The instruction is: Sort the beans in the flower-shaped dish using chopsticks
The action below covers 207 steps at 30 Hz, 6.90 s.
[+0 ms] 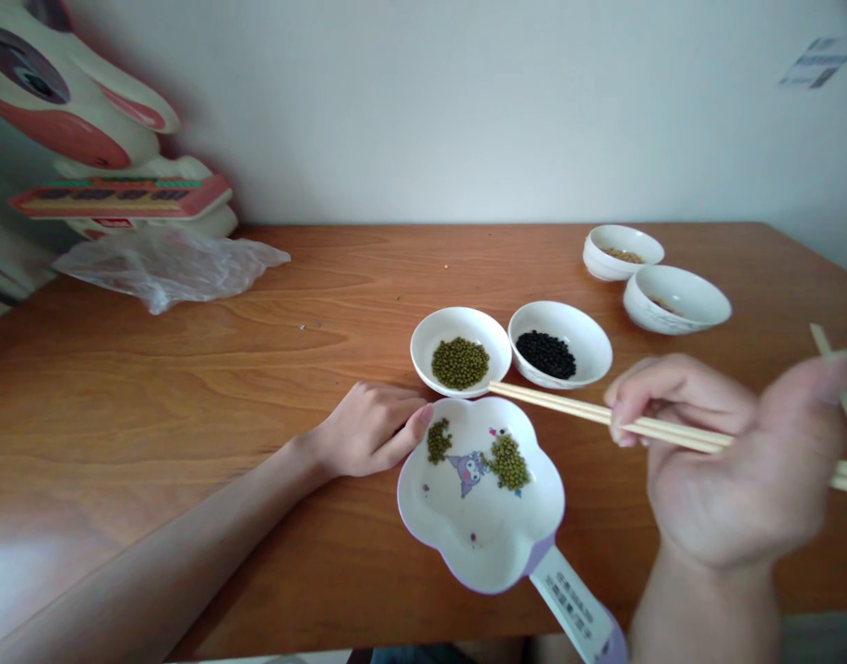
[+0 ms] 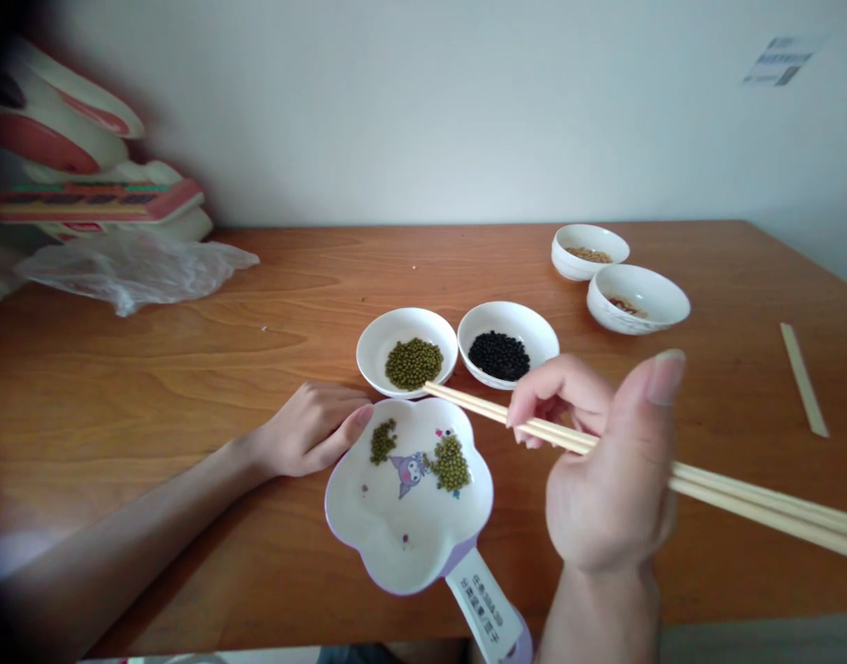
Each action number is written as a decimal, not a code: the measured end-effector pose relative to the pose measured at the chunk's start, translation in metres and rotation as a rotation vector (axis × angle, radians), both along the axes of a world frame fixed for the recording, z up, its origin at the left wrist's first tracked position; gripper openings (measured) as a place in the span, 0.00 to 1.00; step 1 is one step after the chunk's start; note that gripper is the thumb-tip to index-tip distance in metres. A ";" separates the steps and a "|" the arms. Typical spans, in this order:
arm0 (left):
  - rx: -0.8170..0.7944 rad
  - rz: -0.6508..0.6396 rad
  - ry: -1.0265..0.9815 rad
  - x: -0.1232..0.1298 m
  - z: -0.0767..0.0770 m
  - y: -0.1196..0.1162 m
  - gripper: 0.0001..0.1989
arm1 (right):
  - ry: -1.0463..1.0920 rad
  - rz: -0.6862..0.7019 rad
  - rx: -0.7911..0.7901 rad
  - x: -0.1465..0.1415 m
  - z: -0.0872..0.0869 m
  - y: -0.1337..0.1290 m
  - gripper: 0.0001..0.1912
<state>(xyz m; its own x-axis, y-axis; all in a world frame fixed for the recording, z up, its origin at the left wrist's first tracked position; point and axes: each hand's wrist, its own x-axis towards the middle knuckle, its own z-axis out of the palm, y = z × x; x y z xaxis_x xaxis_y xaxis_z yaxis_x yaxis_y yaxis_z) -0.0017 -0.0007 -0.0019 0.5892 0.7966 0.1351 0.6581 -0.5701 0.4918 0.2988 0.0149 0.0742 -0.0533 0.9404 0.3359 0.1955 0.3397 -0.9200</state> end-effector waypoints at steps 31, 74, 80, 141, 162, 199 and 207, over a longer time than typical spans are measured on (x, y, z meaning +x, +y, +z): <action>-0.020 0.013 0.016 0.000 0.003 0.000 0.20 | -0.357 0.103 -0.076 0.000 0.009 -0.011 0.39; 0.011 0.001 0.000 0.002 0.002 0.001 0.20 | -0.462 0.091 -0.103 -0.003 0.011 -0.011 0.38; 0.012 0.000 0.006 0.002 0.004 0.001 0.21 | -0.425 0.050 -0.181 -0.010 0.015 -0.014 0.39; -0.004 -0.010 0.000 -0.002 0.002 0.001 0.19 | -0.432 0.099 -0.140 -0.005 0.012 -0.012 0.36; -0.011 -0.006 0.007 0.000 0.002 0.000 0.19 | -0.340 0.345 -0.118 -0.010 0.002 -0.013 0.38; 0.015 0.015 0.039 0.001 0.003 0.000 0.22 | -0.315 0.364 -0.182 -0.002 0.004 -0.019 0.37; 0.025 0.007 0.036 0.000 0.002 0.000 0.22 | -0.385 0.361 -0.183 -0.007 0.010 -0.021 0.34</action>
<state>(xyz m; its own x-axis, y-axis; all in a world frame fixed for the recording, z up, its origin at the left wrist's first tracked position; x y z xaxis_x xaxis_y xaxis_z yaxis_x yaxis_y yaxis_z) -0.0018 -0.0010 -0.0001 0.5887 0.7973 0.1333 0.6791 -0.5773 0.4535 0.2923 -0.0057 0.0840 -0.4692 0.8809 0.0616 0.4303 0.2890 -0.8552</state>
